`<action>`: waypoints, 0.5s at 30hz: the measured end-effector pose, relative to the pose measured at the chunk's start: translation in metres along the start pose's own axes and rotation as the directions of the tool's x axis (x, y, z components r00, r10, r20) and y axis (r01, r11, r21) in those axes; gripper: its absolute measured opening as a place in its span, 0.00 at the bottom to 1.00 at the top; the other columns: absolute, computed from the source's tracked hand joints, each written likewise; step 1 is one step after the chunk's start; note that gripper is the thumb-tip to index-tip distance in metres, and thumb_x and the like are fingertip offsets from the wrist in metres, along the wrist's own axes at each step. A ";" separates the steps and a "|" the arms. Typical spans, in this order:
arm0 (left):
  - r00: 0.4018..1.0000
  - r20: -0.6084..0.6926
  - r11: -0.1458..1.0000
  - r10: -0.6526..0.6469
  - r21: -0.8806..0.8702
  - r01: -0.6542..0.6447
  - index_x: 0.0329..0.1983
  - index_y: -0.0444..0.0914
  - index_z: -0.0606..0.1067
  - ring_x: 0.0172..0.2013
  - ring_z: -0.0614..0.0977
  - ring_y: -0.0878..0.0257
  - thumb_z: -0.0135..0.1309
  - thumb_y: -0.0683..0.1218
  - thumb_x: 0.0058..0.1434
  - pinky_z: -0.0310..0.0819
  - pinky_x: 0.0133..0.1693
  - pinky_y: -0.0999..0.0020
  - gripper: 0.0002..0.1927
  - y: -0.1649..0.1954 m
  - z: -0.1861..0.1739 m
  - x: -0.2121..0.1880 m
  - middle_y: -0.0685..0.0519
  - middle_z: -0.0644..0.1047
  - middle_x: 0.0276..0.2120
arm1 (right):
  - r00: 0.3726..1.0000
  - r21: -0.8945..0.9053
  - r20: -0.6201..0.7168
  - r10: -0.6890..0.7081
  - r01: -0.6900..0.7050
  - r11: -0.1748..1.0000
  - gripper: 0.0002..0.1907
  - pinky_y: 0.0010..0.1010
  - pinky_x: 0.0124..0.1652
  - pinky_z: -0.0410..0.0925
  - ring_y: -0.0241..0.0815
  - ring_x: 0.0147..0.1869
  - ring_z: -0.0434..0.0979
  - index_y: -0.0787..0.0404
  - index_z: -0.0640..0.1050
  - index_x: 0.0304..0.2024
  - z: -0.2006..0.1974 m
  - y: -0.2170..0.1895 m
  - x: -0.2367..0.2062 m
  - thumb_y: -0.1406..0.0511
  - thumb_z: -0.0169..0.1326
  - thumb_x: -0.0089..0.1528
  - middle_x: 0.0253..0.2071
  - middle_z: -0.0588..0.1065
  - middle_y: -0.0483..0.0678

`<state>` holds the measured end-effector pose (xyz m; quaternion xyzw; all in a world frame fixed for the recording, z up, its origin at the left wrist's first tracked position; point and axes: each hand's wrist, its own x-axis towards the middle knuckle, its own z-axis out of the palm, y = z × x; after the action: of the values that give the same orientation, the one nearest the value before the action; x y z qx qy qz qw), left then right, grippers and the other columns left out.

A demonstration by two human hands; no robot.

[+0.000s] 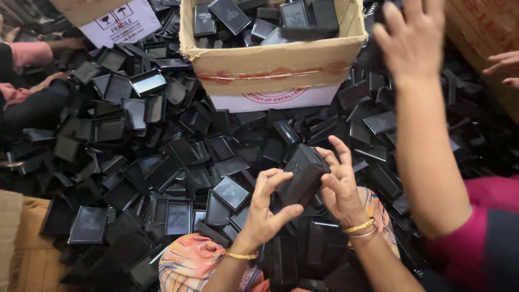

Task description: The person sits on the floor and repeatedly picks up small black plastic cases from a large pile. They open each case, briefly inspect the interior, and place the case into a cardboard box. The process continues with many identical items.

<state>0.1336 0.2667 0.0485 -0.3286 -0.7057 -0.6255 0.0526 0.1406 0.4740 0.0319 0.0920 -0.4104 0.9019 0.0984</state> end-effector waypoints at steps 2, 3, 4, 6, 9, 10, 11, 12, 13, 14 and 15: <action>1.000 0.018 1.000 0.026 -0.019 -0.025 0.63 0.40 0.70 0.60 0.74 0.49 0.70 0.49 0.53 0.67 0.62 0.58 0.35 0.001 0.005 -0.006 0.43 0.69 0.58 | 0.997 -0.005 0.055 -0.056 0.056 0.998 0.53 0.45 0.65 0.65 0.55 0.72 0.66 0.55 0.52 0.75 0.003 -0.001 0.000 0.64 0.71 0.56 0.64 0.67 0.56; 0.999 0.038 0.999 0.033 -0.028 -0.032 0.62 0.41 0.70 0.60 0.73 0.48 0.71 0.48 0.52 0.67 0.62 0.57 0.35 0.001 0.008 -0.009 0.43 0.69 0.58 | 0.993 -0.006 0.083 -0.081 0.082 0.997 0.53 0.44 0.65 0.66 0.55 0.74 0.67 0.56 0.53 0.75 0.004 -0.002 0.000 0.63 0.71 0.56 0.65 0.67 0.57; 0.998 0.055 0.999 0.041 -0.035 -0.039 0.62 0.41 0.70 0.61 0.73 0.47 0.72 0.47 0.52 0.67 0.62 0.57 0.36 0.000 0.009 -0.012 0.42 0.68 0.58 | 0.993 -0.002 0.094 -0.072 0.072 0.997 0.52 0.45 0.66 0.66 0.56 0.74 0.67 0.58 0.53 0.74 0.005 -0.004 -0.001 0.63 0.71 0.56 0.64 0.67 0.57; 0.991 -0.049 0.992 0.123 0.040 -0.121 0.64 0.42 0.70 0.61 0.73 0.47 0.71 0.45 0.52 0.67 0.64 0.56 0.36 -0.001 0.010 -0.016 0.41 0.66 0.61 | 0.992 0.006 0.117 -0.050 0.050 0.999 0.51 0.47 0.67 0.67 0.57 0.73 0.68 0.61 0.55 0.72 0.007 -0.006 -0.001 0.62 0.72 0.55 0.64 0.67 0.57; 0.985 -0.067 0.986 0.161 0.045 -0.158 0.64 0.43 0.70 0.62 0.73 0.46 0.70 0.43 0.53 0.68 0.64 0.55 0.35 -0.006 0.008 -0.017 0.40 0.64 0.63 | 0.970 -0.164 0.213 -0.118 0.155 0.974 0.52 0.44 0.67 0.65 0.55 0.71 0.68 0.62 0.56 0.74 0.011 -0.009 -0.004 0.63 0.72 0.55 0.66 0.66 0.56; 0.986 -0.052 0.987 0.158 0.028 -0.157 0.64 0.43 0.70 0.61 0.73 0.46 0.71 0.43 0.53 0.68 0.64 0.55 0.35 -0.007 0.006 -0.017 0.40 0.63 0.63 | 0.968 -0.174 0.219 -0.120 0.159 0.972 0.52 0.44 0.67 0.66 0.55 0.71 0.68 0.62 0.57 0.74 0.012 -0.009 -0.005 0.62 0.72 0.55 0.66 0.66 0.56; 0.985 -0.039 0.986 0.169 0.014 -0.169 0.64 0.44 0.69 0.62 0.73 0.46 0.71 0.43 0.53 0.68 0.65 0.55 0.36 -0.009 0.005 -0.016 0.40 0.64 0.63 | 0.966 -0.183 0.229 -0.120 0.163 0.969 0.51 0.45 0.67 0.66 0.56 0.72 0.68 0.62 0.57 0.73 0.014 -0.009 -0.007 0.62 0.72 0.56 0.66 0.66 0.56; 0.983 -0.029 0.984 0.181 0.001 -0.181 0.65 0.44 0.69 0.63 0.73 0.46 0.71 0.44 0.54 0.68 0.65 0.55 0.36 -0.010 0.004 -0.015 0.41 0.65 0.63 | 0.963 -0.191 0.240 -0.119 0.167 0.967 0.50 0.45 0.68 0.66 0.56 0.73 0.68 0.62 0.57 0.73 0.015 -0.008 -0.008 0.62 0.72 0.56 0.66 0.65 0.56; 0.981 -0.017 0.981 0.193 -0.011 -0.193 0.65 0.44 0.69 0.63 0.73 0.46 0.71 0.44 0.54 0.67 0.66 0.55 0.36 -0.010 0.002 -0.014 0.41 0.65 0.64 | 0.967 -0.161 0.222 -0.128 0.166 0.973 0.49 0.45 0.67 0.66 0.57 0.72 0.69 0.61 0.57 0.72 0.017 -0.008 -0.010 0.62 0.72 0.56 0.66 0.66 0.57; 0.984 -0.005 0.984 0.178 -0.025 -0.178 0.66 0.44 0.69 0.64 0.73 0.46 0.71 0.44 0.54 0.68 0.66 0.55 0.37 -0.010 0.001 -0.014 0.41 0.65 0.64 | 0.970 -0.133 0.201 -0.136 0.165 0.977 0.48 0.46 0.66 0.67 0.57 0.71 0.69 0.60 0.56 0.71 0.017 -0.007 -0.010 0.62 0.71 0.57 0.65 0.66 0.58; 0.987 0.009 0.986 0.160 -0.039 -0.159 0.67 0.43 0.69 0.64 0.73 0.46 0.71 0.43 0.55 0.68 0.66 0.55 0.37 -0.009 0.000 -0.015 0.41 0.66 0.64 | 0.974 -0.105 0.178 -0.142 0.162 0.981 0.47 0.46 0.65 0.67 0.58 0.70 0.70 0.59 0.56 0.70 0.017 -0.007 -0.010 0.62 0.71 0.57 0.65 0.66 0.58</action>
<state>0.1405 0.2610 0.0341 -0.3886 -0.6653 -0.6308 0.0920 0.1530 0.4644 0.0453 0.1935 -0.4621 0.8545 0.1371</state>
